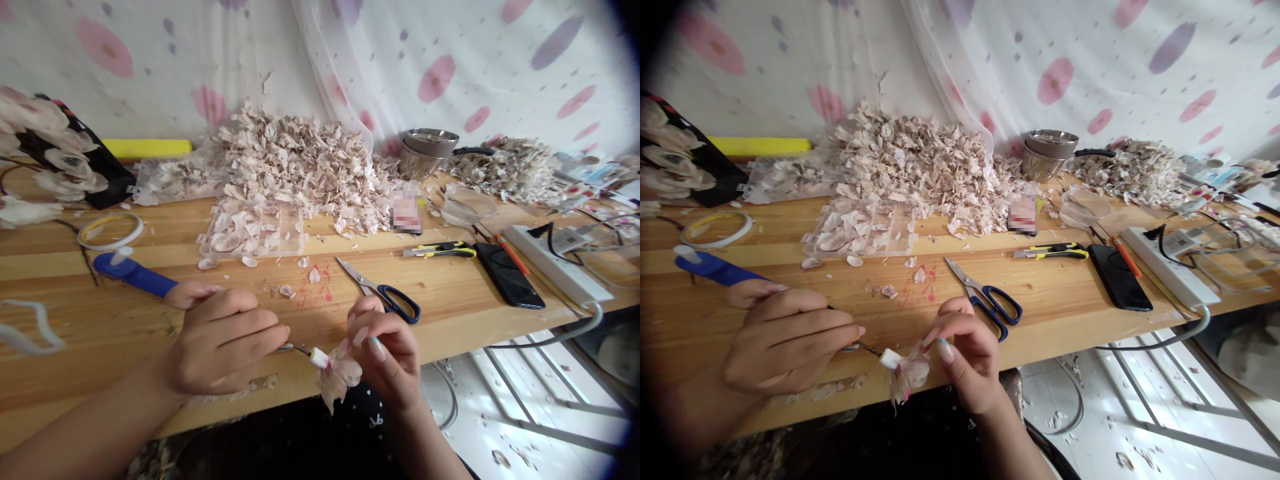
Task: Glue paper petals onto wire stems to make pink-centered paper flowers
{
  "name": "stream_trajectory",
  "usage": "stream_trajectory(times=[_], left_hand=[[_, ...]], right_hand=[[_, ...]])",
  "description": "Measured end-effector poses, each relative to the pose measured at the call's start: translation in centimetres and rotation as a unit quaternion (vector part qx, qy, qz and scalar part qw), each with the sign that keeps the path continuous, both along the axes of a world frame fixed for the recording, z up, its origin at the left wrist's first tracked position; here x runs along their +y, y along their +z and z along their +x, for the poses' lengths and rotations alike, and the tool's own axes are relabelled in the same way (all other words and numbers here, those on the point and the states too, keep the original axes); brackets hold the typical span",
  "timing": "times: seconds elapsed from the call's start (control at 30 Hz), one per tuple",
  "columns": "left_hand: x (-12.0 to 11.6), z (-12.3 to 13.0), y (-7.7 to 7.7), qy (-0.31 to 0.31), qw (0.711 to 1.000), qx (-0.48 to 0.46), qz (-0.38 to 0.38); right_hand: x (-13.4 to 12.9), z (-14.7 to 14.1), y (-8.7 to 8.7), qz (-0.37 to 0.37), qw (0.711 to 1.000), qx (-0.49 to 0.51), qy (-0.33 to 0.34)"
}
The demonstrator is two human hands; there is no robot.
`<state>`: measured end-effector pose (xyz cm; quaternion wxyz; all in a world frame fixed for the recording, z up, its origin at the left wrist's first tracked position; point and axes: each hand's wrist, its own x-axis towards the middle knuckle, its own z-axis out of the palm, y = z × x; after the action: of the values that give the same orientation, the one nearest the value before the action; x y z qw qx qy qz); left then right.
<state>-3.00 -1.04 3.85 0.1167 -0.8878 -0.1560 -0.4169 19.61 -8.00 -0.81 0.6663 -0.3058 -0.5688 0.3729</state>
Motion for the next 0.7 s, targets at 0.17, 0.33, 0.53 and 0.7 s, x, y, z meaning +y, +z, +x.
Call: stream_trajectory(times=[0.17, 0.33, 0.53, 0.7], left_hand=[[0.26, 0.00, 0.22, -0.002, 1.000, 0.004, -0.020], [0.35, 0.09, -0.02, -0.003, 0.997, 0.010, -0.075], [0.30, 0.34, 0.04, -0.001, 0.996, 0.003, -0.093], [0.25, 0.42, 0.00, -0.003, 0.994, 0.000, -0.113]], right_hand=[[0.20, -0.20, -0.08, 0.003, 0.997, 0.074, -0.011], [-0.26, 0.17, -0.56, -0.020, 1.000, 0.013, 0.016], [-0.24, 0.24, -0.13, -0.018, 0.999, -0.031, 0.030], [-0.21, 0.04, -0.01, -0.052, 0.996, -0.009, 0.071]])
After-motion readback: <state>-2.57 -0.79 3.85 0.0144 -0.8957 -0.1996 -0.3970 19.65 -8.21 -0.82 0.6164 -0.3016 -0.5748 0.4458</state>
